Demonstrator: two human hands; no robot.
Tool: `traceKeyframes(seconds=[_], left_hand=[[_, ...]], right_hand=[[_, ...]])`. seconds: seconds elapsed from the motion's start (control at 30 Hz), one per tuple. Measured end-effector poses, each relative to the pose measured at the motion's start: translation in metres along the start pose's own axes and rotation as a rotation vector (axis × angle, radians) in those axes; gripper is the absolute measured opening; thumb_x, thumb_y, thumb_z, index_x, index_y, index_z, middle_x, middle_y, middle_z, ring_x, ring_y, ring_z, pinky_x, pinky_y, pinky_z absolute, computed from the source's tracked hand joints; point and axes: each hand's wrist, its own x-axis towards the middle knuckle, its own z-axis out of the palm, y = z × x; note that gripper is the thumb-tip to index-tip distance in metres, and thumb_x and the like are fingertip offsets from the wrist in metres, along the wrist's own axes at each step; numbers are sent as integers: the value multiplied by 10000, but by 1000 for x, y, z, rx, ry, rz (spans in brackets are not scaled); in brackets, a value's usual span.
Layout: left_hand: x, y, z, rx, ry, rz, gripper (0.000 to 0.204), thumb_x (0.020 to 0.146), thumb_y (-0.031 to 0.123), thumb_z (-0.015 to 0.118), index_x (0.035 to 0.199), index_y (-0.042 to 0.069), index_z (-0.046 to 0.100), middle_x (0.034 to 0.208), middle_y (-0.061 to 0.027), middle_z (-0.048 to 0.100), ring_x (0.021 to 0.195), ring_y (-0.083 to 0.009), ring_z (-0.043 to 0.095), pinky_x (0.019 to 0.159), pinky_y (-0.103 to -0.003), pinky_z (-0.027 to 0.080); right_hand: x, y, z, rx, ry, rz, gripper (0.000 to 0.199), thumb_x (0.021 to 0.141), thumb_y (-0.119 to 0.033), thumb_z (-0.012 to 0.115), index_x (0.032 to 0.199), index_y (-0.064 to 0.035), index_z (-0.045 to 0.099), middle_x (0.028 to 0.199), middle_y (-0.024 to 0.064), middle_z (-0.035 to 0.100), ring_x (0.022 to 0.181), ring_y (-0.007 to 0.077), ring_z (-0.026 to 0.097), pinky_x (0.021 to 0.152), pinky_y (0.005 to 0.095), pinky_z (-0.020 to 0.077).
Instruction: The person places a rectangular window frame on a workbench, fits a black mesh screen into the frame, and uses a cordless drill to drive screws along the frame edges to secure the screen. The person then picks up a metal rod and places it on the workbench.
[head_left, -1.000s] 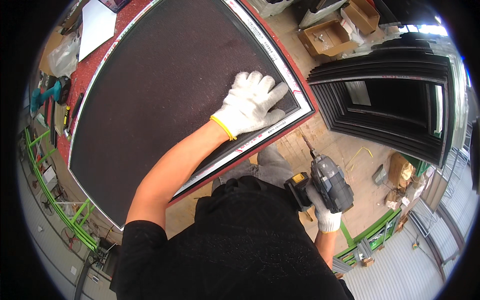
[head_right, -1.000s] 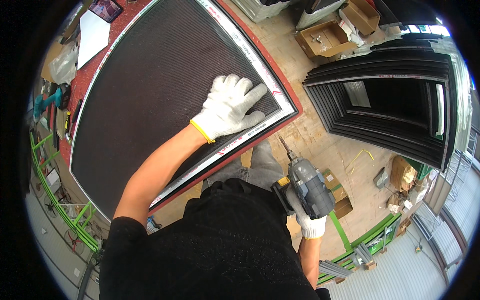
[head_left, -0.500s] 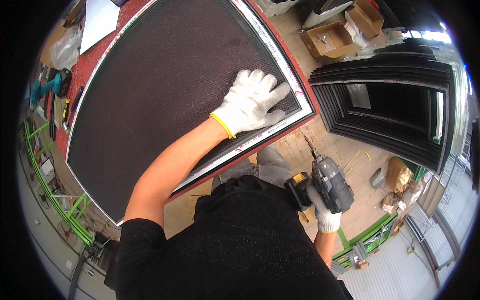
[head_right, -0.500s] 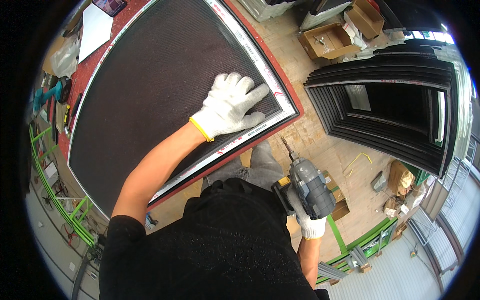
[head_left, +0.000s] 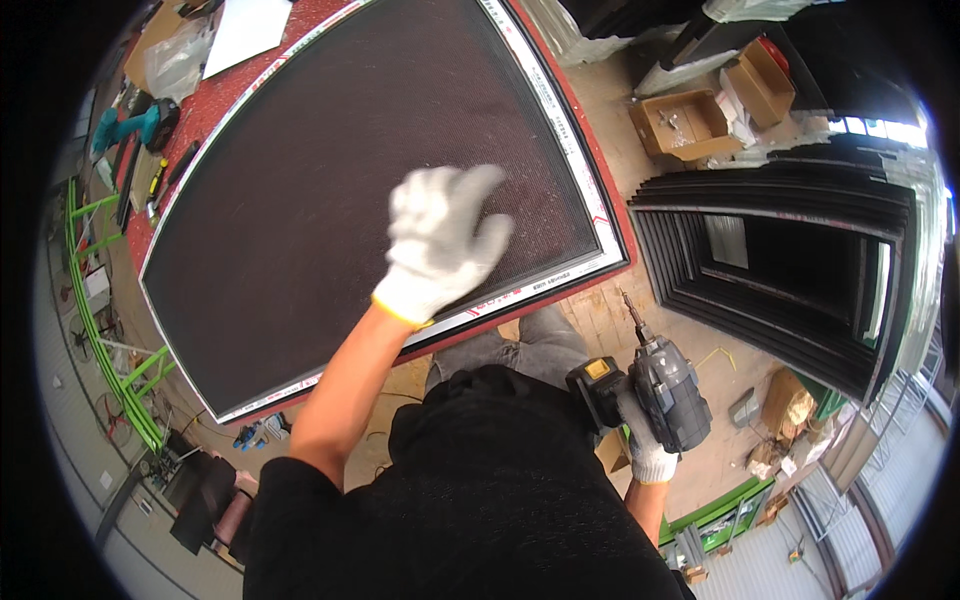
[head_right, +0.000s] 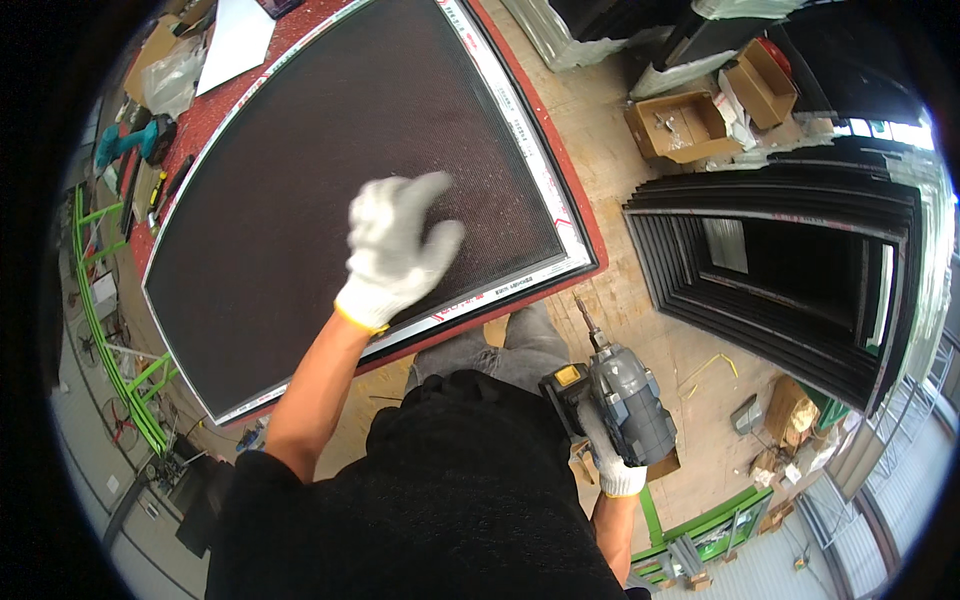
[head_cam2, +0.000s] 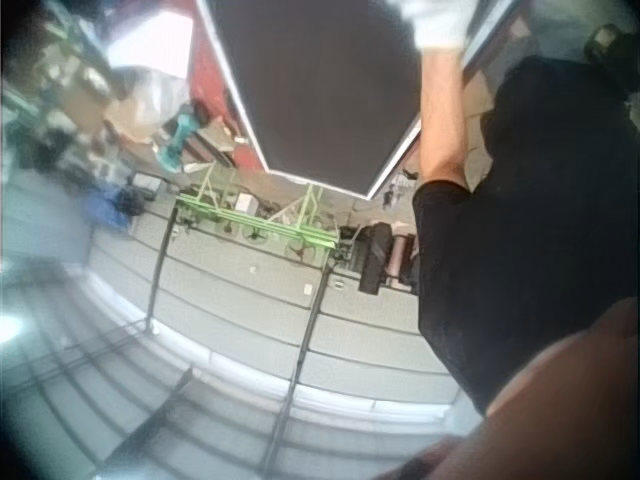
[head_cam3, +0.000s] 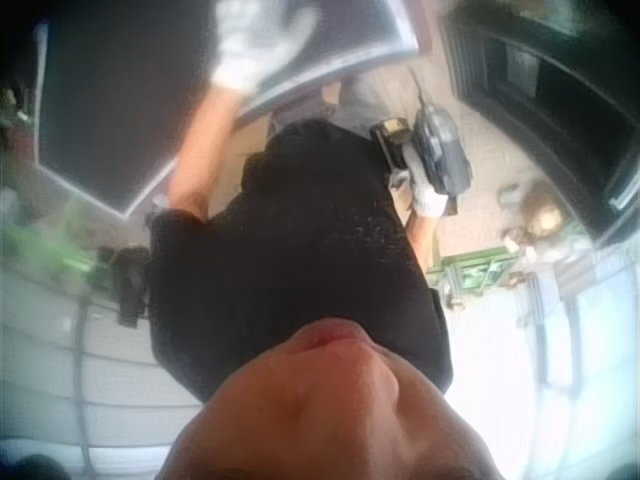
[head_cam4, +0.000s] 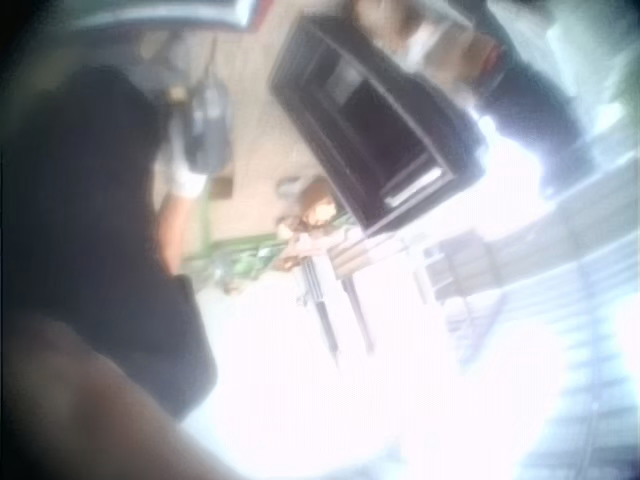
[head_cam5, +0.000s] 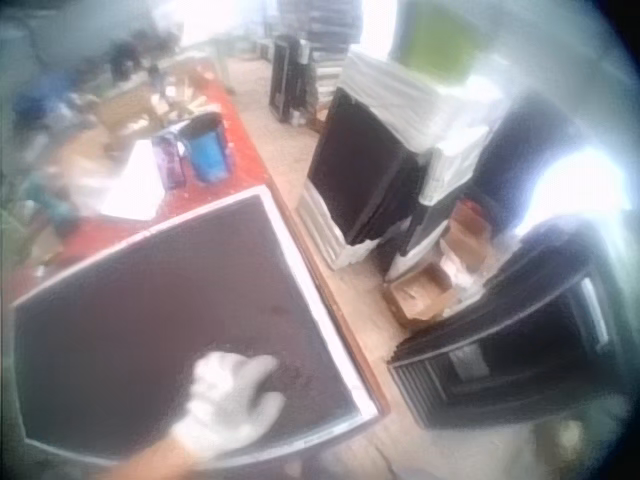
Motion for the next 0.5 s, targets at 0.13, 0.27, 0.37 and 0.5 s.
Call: traceKeyframes(seconds=[0.13,0.27,0.37,0.5], left_hand=[[-59,-31,-53,171,68,-408,450,908,156,828,1334,41,741,1148,-170,728,1067,-366,670,1004,-522,535],[-150,-69,-102,450,128,-684,473,943,261,794,1372,76,721,1232,-203,736,1176,-426,668,1022,-564,530],[-222,-99,-142,604,152,-994,480,962,335,745,1377,93,726,1239,-198,729,1190,-422,668,1024,-586,517],[-295,-155,-197,605,268,-1178,509,970,361,720,1405,97,712,1281,-186,720,1221,-414,659,1060,-540,511]], right_hand=[[7,26,-7,268,-29,58,318,891,12,831,1203,-50,817,1101,69,809,991,219,767,894,387,618],[34,33,0,456,-91,64,337,898,26,823,1228,-37,808,1117,67,801,1004,213,756,903,385,615],[57,12,16,484,-160,8,337,898,25,822,1229,-35,808,1115,68,799,1003,214,754,905,385,615],[74,-46,53,469,-210,-88,337,898,23,820,1230,-33,808,1112,69,797,1001,215,751,907,387,615]])
